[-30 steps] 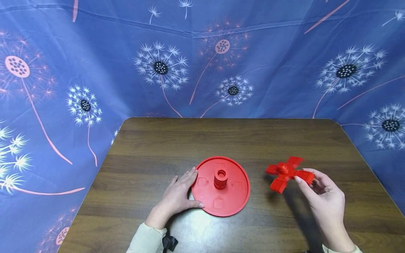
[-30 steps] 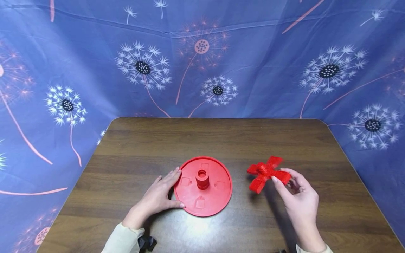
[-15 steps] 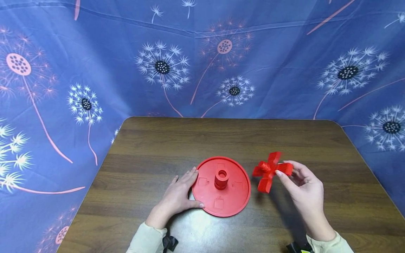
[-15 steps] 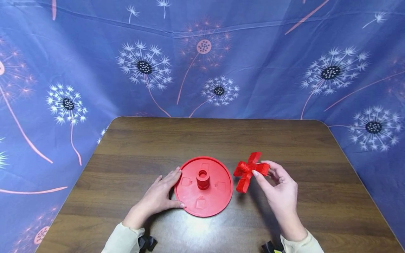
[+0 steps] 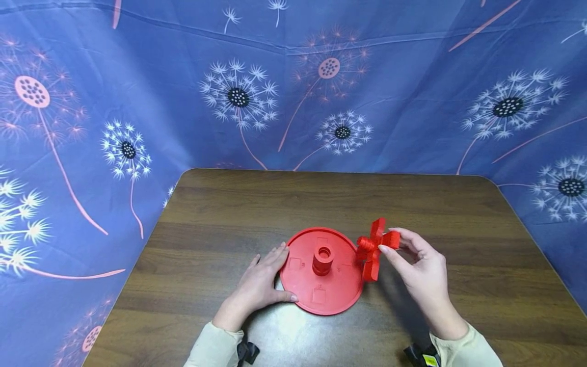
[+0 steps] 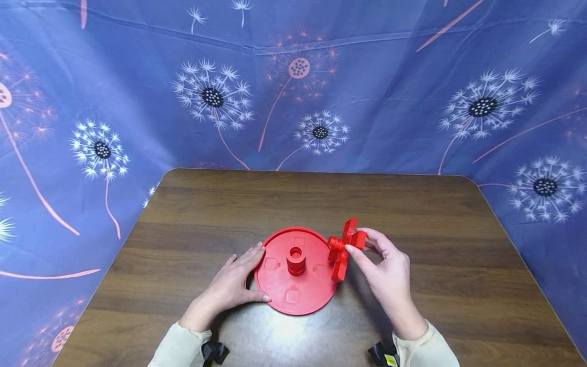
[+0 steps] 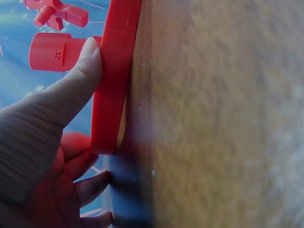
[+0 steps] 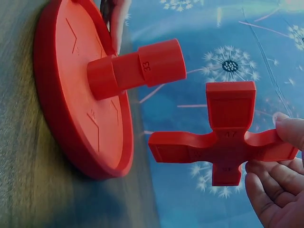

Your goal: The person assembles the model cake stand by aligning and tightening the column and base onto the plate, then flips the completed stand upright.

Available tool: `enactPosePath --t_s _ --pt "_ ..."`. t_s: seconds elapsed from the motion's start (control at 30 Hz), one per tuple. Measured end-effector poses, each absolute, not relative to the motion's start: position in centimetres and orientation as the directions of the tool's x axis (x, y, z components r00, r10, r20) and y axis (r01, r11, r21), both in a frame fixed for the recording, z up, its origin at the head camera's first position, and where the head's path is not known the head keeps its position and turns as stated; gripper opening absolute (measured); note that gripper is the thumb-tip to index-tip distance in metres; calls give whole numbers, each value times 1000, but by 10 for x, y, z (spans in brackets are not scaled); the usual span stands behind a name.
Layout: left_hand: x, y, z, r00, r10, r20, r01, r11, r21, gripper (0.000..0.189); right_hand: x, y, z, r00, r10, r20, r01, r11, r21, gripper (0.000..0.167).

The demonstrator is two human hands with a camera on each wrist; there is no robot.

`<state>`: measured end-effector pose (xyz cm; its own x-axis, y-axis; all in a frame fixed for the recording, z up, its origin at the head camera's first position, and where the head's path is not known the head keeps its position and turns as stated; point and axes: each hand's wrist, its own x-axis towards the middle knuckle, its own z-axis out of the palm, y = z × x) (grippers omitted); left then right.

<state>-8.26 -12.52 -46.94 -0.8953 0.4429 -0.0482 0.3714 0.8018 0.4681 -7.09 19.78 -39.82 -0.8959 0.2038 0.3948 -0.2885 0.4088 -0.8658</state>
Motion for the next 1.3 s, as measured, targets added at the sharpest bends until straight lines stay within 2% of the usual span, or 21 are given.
enactPosePath --t_s 0.57,0.83,1.0,1.3 --pt "-82 -126 -470 -898 438 -47 366 800 475 111 -80 179 -398 -874 59 482 -411 441 -798 48" --pt "-82 -126 -470 -895 446 -33 382 801 460 111 -88 170 -394 -790 -128 600 -561 547 -622 55" --pt "-82 -125 -470 -896 443 -38 377 803 462 111 -91 164 -392 -748 -238 619 -630 547 -552 58" --pt "-82 -125 -471 -896 442 -43 375 805 460 111 -97 149 -382 -667 -439 602 -730 546 -411 49"
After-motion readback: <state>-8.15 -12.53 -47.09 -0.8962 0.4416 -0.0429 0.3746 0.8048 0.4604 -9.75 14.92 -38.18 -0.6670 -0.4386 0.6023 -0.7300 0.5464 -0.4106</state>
